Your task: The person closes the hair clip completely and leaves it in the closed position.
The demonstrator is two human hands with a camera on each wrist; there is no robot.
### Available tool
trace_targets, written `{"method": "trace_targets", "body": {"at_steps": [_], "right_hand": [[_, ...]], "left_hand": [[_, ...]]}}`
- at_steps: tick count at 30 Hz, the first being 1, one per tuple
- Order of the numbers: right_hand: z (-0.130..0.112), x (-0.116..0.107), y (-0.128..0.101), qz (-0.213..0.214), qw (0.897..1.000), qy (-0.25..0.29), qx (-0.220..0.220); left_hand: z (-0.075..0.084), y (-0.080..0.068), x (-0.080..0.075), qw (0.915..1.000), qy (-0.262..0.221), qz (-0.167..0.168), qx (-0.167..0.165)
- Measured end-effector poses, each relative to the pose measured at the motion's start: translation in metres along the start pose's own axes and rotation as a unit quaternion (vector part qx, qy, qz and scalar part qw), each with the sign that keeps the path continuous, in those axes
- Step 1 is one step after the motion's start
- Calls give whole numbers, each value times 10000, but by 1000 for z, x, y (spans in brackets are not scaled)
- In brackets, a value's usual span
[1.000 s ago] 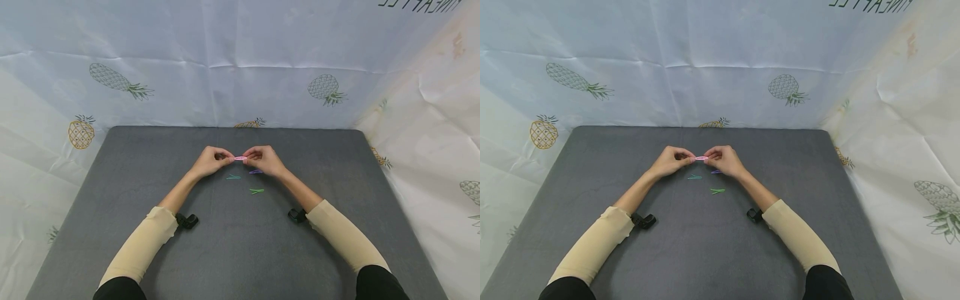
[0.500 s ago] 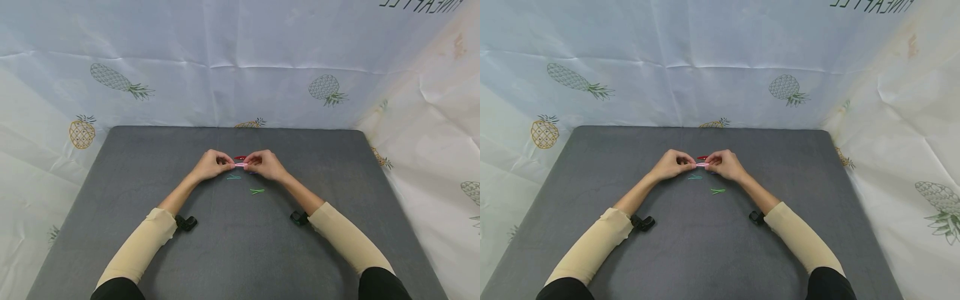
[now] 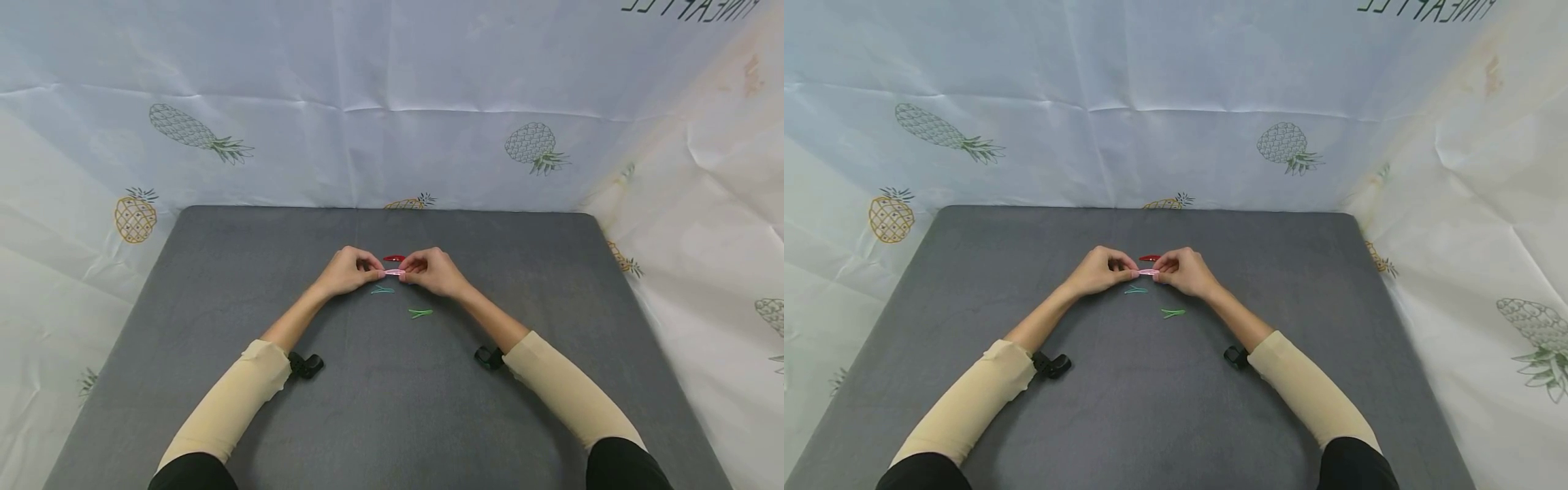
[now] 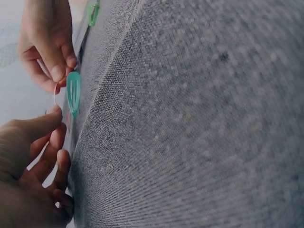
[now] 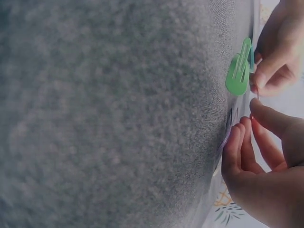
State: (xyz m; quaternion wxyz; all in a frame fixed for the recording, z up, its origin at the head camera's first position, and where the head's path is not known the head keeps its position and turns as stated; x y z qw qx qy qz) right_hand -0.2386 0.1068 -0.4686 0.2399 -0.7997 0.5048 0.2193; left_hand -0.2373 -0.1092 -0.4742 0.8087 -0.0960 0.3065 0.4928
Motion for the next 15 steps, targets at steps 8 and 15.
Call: {"method": "trace_targets", "body": {"at_steps": [8,15], "right_hand": [[4,2,4,-22,10000,-67,-18],[3,3,5,-29,9998,-173,6]], "left_hand": [[-3,1,3,9998,108,-63,-129],[-3,2,3,9996,126,-147,-215]]}}
Point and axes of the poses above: each hand's wrist, its own y-axis towards the middle knuckle, its own x-axis out of the palm, z = x × y, the point moved 4 cm from there along y, towards the middle knuckle, and after that the axes turned 8 degrees about x, right-handed, at the moved point
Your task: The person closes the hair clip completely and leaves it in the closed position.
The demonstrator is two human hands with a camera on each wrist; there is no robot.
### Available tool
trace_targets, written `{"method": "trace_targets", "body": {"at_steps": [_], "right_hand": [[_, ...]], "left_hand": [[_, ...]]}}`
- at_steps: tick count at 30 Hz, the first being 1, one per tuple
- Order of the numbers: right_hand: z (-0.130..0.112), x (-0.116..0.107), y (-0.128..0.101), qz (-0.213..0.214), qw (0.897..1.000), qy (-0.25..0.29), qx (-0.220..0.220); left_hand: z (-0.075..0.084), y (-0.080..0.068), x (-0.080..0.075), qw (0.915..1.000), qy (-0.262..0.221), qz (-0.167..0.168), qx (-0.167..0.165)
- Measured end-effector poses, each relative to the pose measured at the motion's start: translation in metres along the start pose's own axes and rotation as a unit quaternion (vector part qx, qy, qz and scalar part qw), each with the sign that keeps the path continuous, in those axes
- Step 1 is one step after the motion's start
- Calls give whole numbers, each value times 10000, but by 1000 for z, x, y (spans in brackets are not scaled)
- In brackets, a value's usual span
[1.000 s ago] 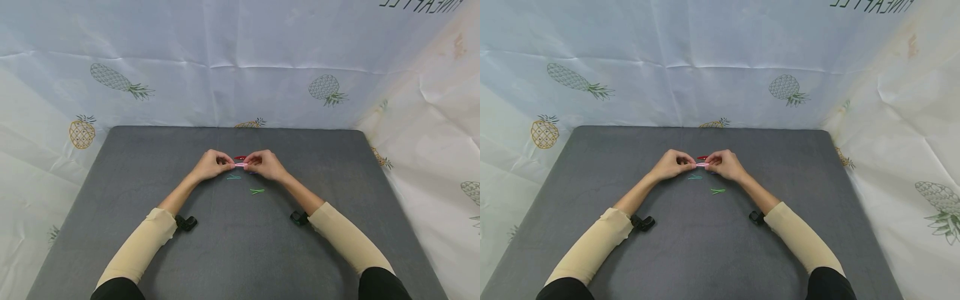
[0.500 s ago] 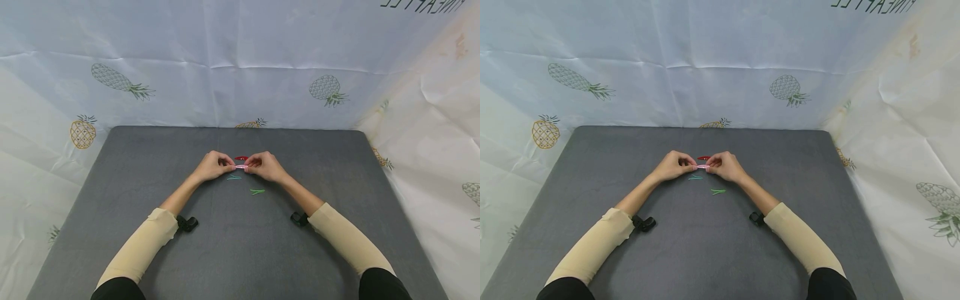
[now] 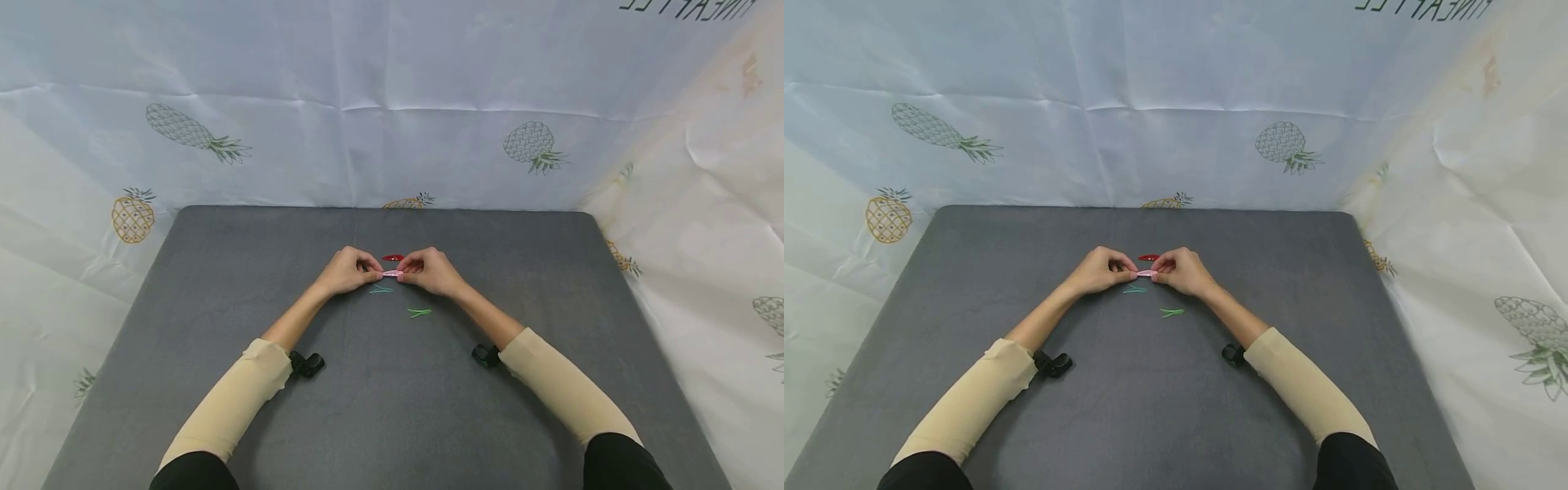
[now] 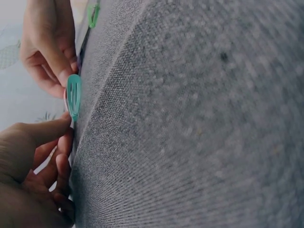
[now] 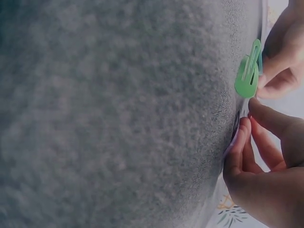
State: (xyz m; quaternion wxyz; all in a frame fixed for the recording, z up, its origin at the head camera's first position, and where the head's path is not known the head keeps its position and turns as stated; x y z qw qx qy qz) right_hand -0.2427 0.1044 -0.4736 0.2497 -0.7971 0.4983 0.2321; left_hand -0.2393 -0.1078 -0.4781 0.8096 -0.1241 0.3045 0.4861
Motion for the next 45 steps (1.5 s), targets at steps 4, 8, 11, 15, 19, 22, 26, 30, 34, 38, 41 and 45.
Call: {"method": "trace_targets", "body": {"at_steps": [4,8,11,15,19,22,26,30,34,38,41,45], "right_hand": [[0,0,1,16,10000,-37,31],[0,1,1,35,10000,-47,53],[-2,0,0,26,10000,-30,39],[-3,0,-1,-1,10000,-33,48],[-2,2,-1,-14,9999,-133,66],[-1,3,0,-14,9998,-176,72],[-1,3,-1,-23,9998,-185,70],[-2,4,-1,-35,9998,-191,94],[-2,4,-2,-34,9998,-163,86],[-2,4,-2,-13,9999,-150,38],[-2,5,-1,5,9998,-174,17],[-1,5,-1,8,9998,-181,18]], "left_hand": [[0,0,0,10000,11,3,-19],[1,1,0,10000,55,1,-48],[1,1,1,9999,85,16,-69],[1,0,2,9999,127,5,-102],[2,0,1,9997,205,14,-127],[3,0,1,9996,276,28,-108],[4,0,1,9995,318,24,-80],[4,-1,0,9994,337,25,-115],[4,-1,1,9993,348,37,-116],[5,-1,1,9994,329,50,-117],[5,-2,1,9994,324,52,-124],[5,-2,2,9993,346,41,-129]]}}
Point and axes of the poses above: each hand's wrist, its own y-axis towards the middle knuckle, its own x-axis out of the palm, z = x × y, the point moved 4 cm from there along y, towards the middle knuckle, and after that the axes turned 8 degrees about x, right-handed, at the moved point
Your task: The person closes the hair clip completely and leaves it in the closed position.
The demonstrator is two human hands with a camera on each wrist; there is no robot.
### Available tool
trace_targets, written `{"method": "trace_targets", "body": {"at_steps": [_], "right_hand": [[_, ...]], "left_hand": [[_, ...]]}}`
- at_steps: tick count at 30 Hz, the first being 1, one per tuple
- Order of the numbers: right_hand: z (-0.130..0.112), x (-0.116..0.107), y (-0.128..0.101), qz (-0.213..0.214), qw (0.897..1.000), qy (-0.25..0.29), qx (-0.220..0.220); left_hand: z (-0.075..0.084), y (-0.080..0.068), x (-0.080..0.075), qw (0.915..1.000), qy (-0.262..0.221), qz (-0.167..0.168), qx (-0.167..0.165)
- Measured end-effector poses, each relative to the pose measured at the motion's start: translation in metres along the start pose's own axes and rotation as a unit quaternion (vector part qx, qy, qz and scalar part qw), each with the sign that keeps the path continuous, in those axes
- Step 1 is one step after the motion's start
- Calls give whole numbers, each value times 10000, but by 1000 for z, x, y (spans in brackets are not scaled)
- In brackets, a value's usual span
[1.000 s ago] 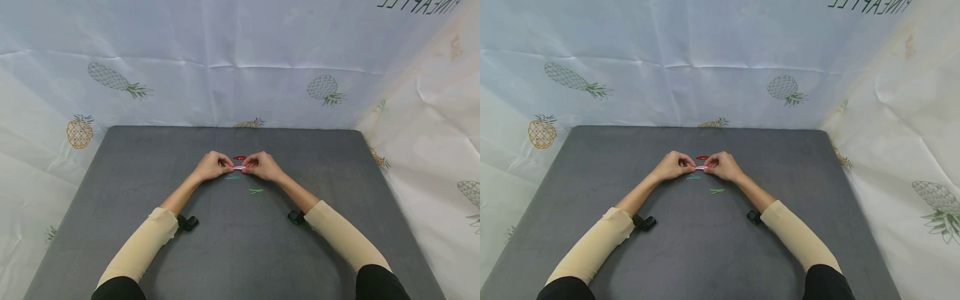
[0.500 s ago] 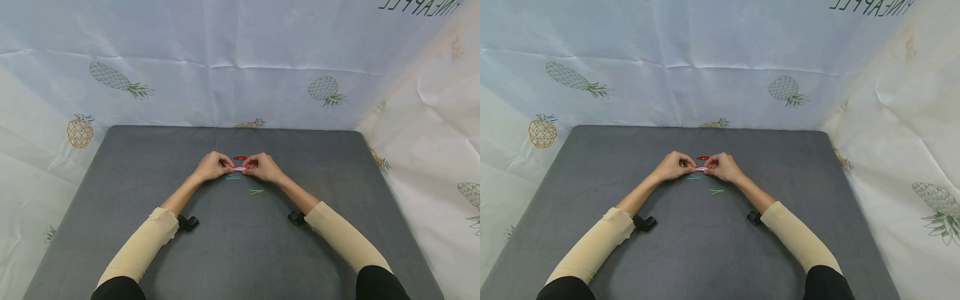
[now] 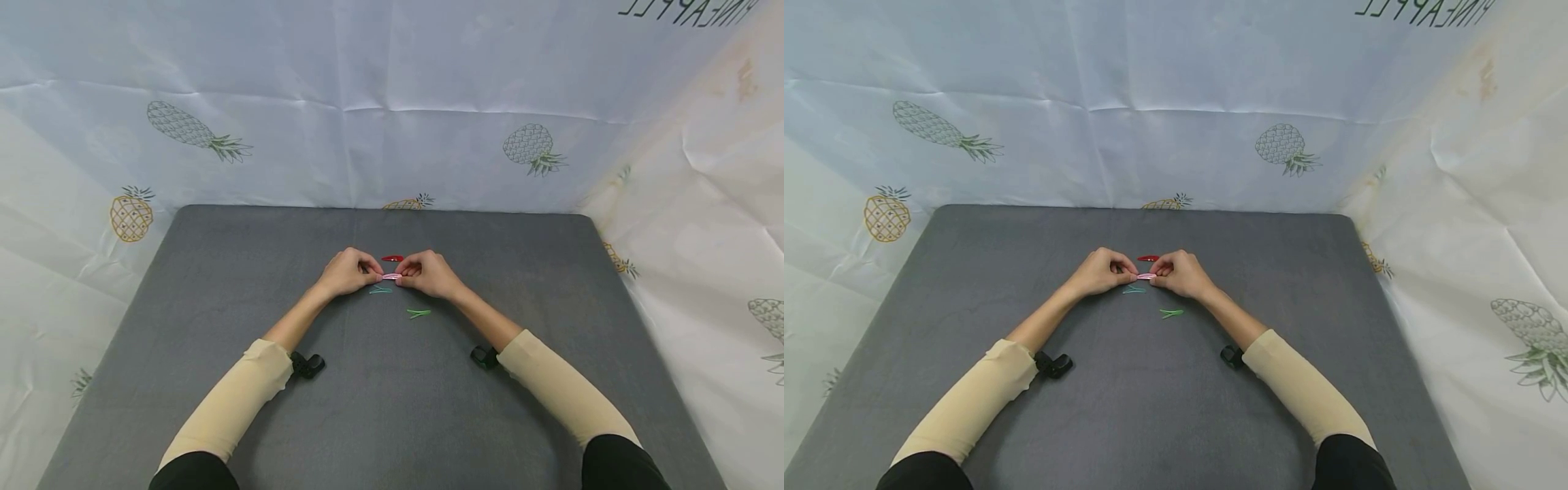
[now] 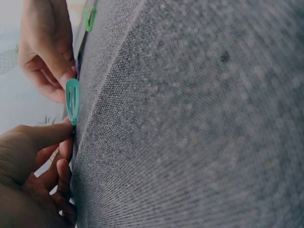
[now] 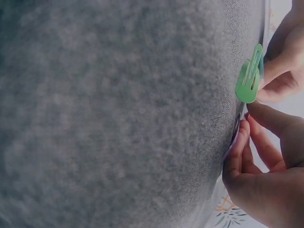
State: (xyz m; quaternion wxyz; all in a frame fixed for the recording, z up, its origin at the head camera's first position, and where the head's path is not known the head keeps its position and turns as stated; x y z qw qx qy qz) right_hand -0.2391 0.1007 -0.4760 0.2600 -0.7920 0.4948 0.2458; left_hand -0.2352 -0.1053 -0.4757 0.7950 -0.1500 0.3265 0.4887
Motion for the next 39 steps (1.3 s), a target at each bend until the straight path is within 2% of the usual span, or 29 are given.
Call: {"method": "trace_targets", "body": {"at_steps": [17,39], "right_hand": [[1,0,1,-25,10000,3,-22],[-3,-3,-5,54,9998,144,-89]], "left_hand": [[1,-1,-1,9999,-105,-54,-41],[3,-7,-3,9987,-418,-188,199]]}}
Point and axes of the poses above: each hand's wrist, its own y-axis towards the middle knuckle, its own x-axis out of the palm, z = x × y, the point moved 4 cm from there along y, towards the middle knuckle, and after that the axes turned 8 degrees about x, right-handed, at the moved point
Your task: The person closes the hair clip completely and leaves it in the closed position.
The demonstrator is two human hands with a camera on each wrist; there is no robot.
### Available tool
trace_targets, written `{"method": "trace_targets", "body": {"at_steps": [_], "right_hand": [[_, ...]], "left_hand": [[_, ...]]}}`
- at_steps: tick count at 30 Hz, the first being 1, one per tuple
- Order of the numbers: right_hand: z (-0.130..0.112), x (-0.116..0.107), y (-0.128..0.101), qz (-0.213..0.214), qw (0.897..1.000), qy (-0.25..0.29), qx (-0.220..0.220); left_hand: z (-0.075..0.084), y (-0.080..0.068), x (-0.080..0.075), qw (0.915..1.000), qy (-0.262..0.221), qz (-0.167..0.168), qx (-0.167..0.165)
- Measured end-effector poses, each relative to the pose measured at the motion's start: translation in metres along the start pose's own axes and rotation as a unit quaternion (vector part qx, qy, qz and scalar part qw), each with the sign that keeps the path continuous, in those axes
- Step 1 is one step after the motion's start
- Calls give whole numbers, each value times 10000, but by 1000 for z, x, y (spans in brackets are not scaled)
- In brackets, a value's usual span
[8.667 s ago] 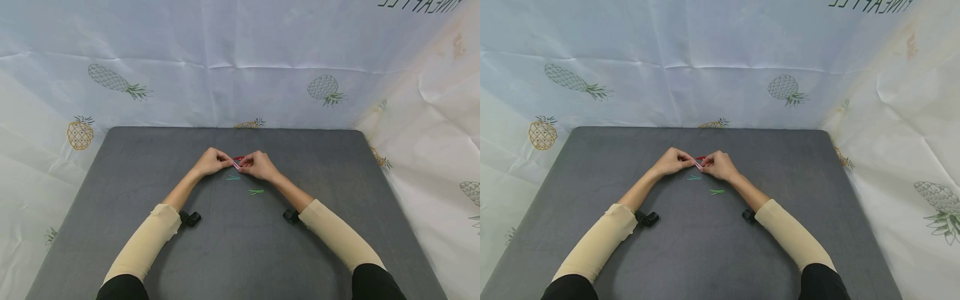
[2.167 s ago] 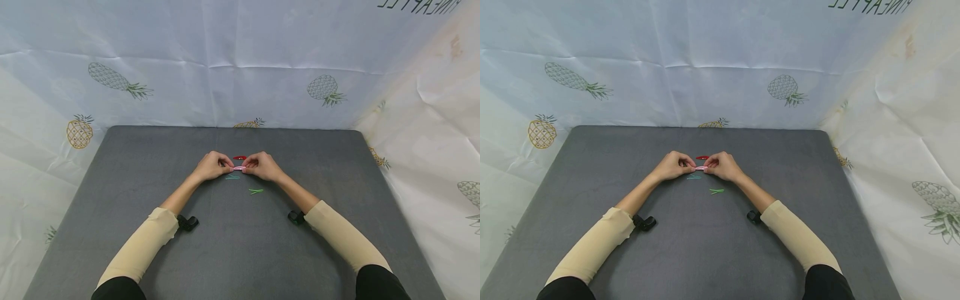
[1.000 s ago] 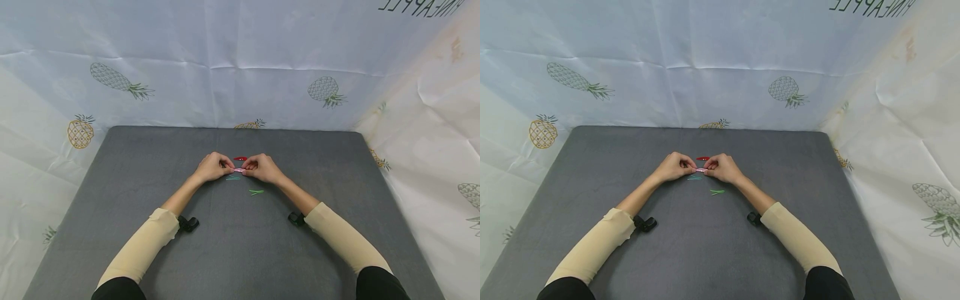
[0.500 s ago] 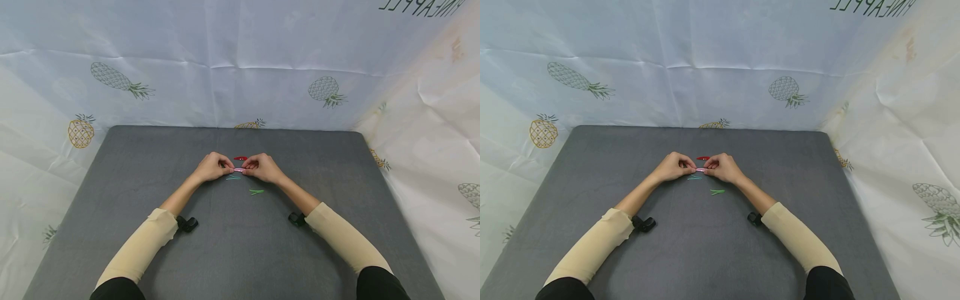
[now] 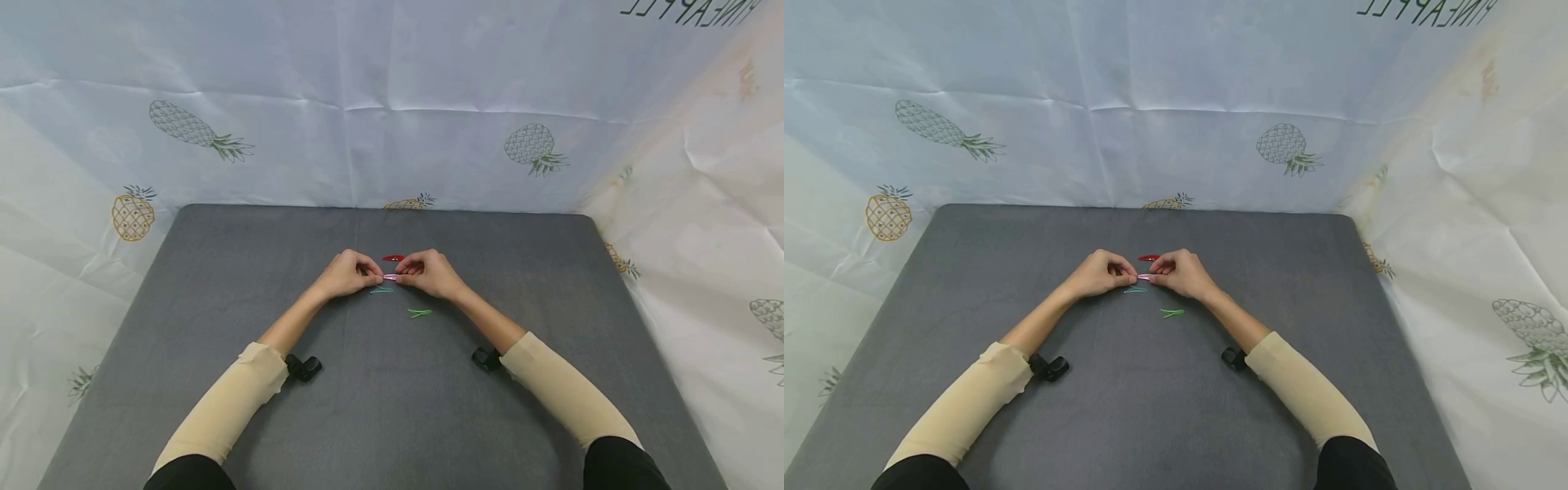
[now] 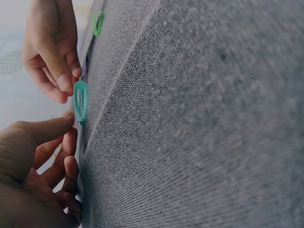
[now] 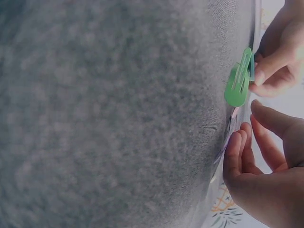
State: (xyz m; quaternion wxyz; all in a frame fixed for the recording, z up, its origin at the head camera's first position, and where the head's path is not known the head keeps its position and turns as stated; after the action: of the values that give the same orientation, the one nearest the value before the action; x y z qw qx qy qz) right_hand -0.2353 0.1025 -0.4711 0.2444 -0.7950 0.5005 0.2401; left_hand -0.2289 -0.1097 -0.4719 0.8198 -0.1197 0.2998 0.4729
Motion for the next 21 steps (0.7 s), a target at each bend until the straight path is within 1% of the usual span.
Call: {"method": "trace_targets", "body": {"at_steps": [5,10,14,17,21], "right_hand": [[-2,1,-2,-9,10000,52,2],[-6,3,-6,-43,9998,105,-138],[-10,6,-10,-124,9996,160,-203],[-13,9,-13,-192,9995,120,-224],[-16,14,-16,-248,9991,7,-354]], "left_hand": [[1,-2,0,10000,-23,-4,32],[2,-5,0,10000,-37,-46,-1],[3,-8,-1,9999,-60,-62,67],[3,-10,-1,9999,-58,-70,139],[2,-11,-1,9998,-31,-127,136]]}}
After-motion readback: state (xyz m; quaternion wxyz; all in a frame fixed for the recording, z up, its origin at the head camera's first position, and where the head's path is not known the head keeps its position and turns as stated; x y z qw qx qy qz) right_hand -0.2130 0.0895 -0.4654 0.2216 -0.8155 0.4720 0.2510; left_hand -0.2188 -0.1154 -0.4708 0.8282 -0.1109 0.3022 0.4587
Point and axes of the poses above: each hand's wrist, its own y-axis towards the middle knuckle, its own x-axis out of the palm, z = x × y, the point moved 4 cm from there along y, towards the middle knuckle, and after that the axes turned 8 degrees about x, right-handed, at the moved point
